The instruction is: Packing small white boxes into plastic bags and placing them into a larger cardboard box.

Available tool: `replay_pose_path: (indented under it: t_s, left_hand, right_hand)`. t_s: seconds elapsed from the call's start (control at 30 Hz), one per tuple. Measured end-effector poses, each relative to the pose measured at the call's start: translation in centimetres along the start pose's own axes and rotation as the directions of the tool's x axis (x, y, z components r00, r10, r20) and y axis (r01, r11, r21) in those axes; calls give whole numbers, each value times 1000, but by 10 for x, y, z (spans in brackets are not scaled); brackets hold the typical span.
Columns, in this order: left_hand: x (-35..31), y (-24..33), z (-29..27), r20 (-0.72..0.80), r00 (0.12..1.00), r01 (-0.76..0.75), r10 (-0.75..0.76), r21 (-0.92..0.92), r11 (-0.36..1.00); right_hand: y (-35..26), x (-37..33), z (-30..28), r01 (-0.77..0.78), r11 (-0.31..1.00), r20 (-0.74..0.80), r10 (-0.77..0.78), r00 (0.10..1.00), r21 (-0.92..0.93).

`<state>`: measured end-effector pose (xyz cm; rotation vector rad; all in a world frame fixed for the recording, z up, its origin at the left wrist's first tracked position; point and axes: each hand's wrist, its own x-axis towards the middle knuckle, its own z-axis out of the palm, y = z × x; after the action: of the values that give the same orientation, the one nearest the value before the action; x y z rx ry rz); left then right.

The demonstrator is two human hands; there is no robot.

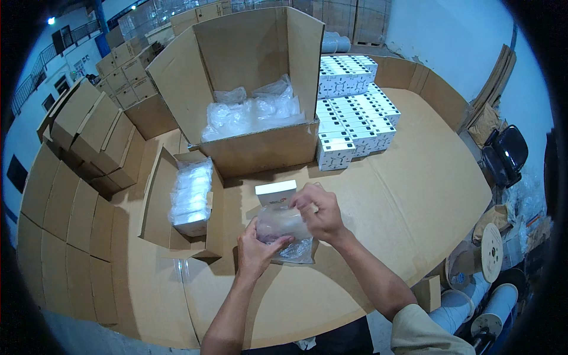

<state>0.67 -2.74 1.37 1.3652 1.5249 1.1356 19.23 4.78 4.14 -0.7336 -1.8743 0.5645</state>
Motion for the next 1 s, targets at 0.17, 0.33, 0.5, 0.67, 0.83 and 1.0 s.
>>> replay_pose_path:
  t_s: [0.17, 0.33, 0.5, 0.67, 0.83, 1.0]
  left_hand:
    - [2, -8, 1, -85, 996, -47, 36, -139, 989]
    - [3, -12, -6, -111, 994, -31, 12, -172, 985]
    - [4, -3, -8, -145, 988, 46, -50, -29, 999]
    - [5, -7, -8, -125, 992, -18, 8, -79, 997]
    - [4, -5, -7, -119, 993, 7, -19, -105, 994]
    - [5, -6, -7, -131, 991, -33, 15, -131, 991]
  right_hand:
    - [21, -1, -3, -191, 872, -123, 273, 954, 451]
    - [42, -6, -3, -271, 926, -73, 299, 951, 263]
    - [42, -7, -2, -257, 947, 39, 254, 966, 193]
    - [43, -8, 10, -354, 884, 133, 329, 935, 306]
    - [41, -5, 5, -380, 886, 119, 362, 925, 266]
    - [47, -10, -2, -305, 922, 50, 302, 952, 236]
